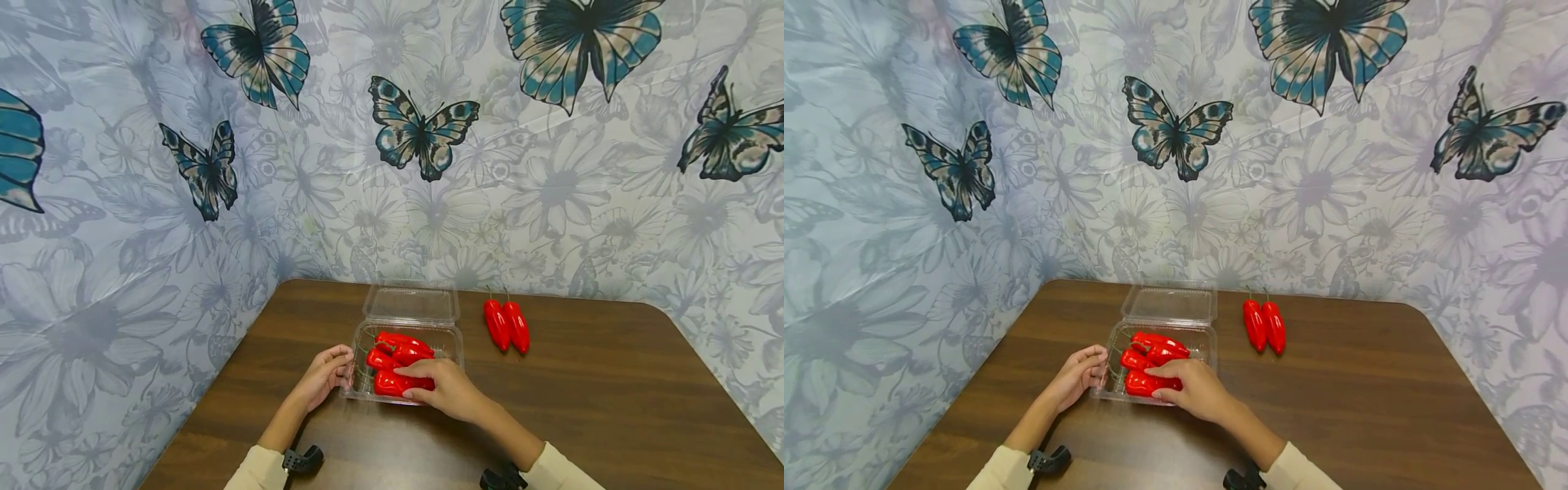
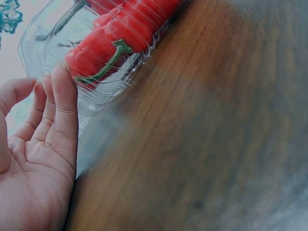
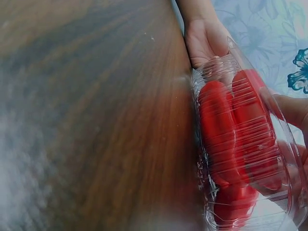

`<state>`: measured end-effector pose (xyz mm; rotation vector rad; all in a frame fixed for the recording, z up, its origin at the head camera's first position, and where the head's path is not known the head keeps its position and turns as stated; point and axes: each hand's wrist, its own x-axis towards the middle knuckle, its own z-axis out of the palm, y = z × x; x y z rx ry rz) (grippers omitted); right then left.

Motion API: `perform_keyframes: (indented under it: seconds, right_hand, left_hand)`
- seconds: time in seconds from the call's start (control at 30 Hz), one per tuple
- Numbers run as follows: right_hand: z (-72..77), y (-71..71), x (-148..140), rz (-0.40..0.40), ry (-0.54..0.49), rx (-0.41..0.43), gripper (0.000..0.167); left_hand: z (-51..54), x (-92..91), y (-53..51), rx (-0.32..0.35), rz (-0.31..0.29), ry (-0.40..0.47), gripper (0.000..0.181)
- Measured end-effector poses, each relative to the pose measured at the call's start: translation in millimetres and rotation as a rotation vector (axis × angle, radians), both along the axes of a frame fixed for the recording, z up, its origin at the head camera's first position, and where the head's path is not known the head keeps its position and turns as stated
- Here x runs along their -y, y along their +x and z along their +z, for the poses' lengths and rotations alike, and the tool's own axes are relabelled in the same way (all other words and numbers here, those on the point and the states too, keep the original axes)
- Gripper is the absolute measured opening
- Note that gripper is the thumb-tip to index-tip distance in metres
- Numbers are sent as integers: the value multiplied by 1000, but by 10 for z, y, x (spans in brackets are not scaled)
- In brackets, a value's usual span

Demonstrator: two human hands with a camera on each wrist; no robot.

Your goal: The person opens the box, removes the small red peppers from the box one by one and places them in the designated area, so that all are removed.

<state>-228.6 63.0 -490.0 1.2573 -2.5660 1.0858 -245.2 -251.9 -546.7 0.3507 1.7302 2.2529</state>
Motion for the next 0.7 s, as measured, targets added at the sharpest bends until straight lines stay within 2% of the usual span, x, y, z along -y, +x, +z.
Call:
perform_keyframes:
  seconds: [0.27, 0.5, 0.7]
  right_hand:
    - [0, -25, -4, -3, -41, 48, 49]
    - [20, -29, -28, -10, -59, 131, 48]
    - [35, -35, -36, -1, -73, 136, 45]
  left_hand:
    - [-11, 14, -1, -10, -7, 2, 11]
    - [3, 3, 8, -9, -9, 5, 10]
    - [10, 4, -6, -12, -11, 0, 11]
